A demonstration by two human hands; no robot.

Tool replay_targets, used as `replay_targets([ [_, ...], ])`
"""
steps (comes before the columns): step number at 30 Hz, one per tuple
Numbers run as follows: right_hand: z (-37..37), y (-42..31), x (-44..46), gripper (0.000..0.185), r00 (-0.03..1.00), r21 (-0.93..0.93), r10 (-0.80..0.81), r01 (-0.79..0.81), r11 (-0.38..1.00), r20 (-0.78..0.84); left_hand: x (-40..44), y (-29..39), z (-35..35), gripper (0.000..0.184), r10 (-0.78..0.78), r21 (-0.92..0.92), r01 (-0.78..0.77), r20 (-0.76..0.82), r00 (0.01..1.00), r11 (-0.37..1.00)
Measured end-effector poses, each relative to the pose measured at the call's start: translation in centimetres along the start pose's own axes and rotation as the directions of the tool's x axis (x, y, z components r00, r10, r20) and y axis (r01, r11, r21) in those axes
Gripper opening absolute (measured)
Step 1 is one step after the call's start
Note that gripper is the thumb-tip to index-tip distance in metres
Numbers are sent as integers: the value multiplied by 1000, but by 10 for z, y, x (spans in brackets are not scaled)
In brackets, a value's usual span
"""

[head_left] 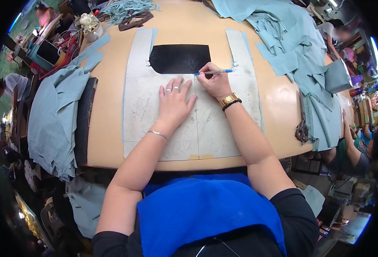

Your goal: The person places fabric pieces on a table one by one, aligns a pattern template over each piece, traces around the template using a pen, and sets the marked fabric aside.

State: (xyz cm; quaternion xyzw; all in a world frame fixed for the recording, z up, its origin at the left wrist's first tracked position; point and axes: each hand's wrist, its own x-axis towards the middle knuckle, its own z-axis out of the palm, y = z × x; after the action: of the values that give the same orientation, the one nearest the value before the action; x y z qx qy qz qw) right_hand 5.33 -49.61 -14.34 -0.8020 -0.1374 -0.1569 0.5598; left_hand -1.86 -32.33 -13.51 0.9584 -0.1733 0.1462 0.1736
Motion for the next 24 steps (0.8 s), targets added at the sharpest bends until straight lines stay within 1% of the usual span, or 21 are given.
replay_targets([
  [2,-1,-1,0,9,1000,-51,-3,3,999,-6,-1,0,1,49,4,-4,-4,-7,1000,1000],
  [5,-1,-3,0,9,1000,-20,-4,5,1000,3,-1,-1,2,48,8,15,-8,-21,1000,1000],
  [8,-1,3,1,9,1000,-59,-15,15,998,5,1,-11,4,46,33,-48,-32,21,999,998],
  [11,-1,-1,1,9,1000,-64,24,-23,998,8,5,-33,2,47,50,-218,-30,91,995,975],
  [14,-1,-8,3,12,986,76,146,-140,987,-79,4,-33,-25,51,-6,-56,9,58,998,998],
  [17,4,9,3,16,988,163,98,-78,983,-116,2,-37,-19,58,-12,-27,14,42,999,1000],
  [20,-1,-7,-1,14,987,-7,154,-154,988,-37,2,-36,-19,58,-2,-17,2,27,1000,1000],
  [23,-1,-8,-1,12,994,-115,109,-109,987,-6,0,-34,-20,68,-66,31,65,27,997,997],
  [24,-1,-10,-1,12,992,-118,122,-123,985,-14,0,-34,-19,72,-92,51,91,22,996,995],
])
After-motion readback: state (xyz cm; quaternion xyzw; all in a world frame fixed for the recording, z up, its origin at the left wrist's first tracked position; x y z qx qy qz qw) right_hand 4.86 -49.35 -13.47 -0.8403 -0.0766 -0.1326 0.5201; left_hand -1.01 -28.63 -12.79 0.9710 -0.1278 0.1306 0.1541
